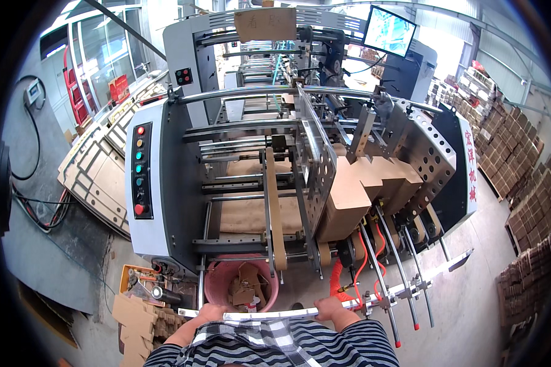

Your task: The person repeatedly picks up flat cardboard pieces from a stack, folds them into box shapes, and places them into a machine. The person then removes the formed boxes from the machine and stacks them nearby.

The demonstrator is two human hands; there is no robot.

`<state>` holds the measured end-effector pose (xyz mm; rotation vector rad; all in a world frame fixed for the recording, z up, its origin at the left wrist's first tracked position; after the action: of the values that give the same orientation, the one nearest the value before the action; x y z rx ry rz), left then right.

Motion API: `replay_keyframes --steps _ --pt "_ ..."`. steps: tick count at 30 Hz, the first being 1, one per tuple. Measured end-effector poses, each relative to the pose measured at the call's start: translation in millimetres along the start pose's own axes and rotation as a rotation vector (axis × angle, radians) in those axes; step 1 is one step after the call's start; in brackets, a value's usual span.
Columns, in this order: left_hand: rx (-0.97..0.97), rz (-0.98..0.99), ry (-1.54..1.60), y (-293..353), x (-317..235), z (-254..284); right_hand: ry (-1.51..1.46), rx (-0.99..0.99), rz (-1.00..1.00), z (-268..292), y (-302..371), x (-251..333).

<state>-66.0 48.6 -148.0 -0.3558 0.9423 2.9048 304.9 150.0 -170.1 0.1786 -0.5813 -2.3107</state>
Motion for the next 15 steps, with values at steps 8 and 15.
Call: replay_keyframes --steps 8,15 --pt "-0.021 -0.009 -0.002 -4.2 4.3 -6.9 -0.005 0.104 -0.038 4.3 1.1 1.6" --pt "-0.043 -0.031 -0.001 -4.2 3.7 -6.3 -0.002 0.102 -0.042 1.5 0.1 0.4"
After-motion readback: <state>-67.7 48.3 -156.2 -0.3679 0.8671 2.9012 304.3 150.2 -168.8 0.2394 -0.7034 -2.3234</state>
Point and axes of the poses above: each hand's wrist, its own y-axis away from the middle knuckle, its own z-axis out of the back of the hand, x = y × z, the point moved 7 cm from there along -y, towards the middle knuckle, and after that the axes turned 6 degrees about y, right-handed, at the moved point
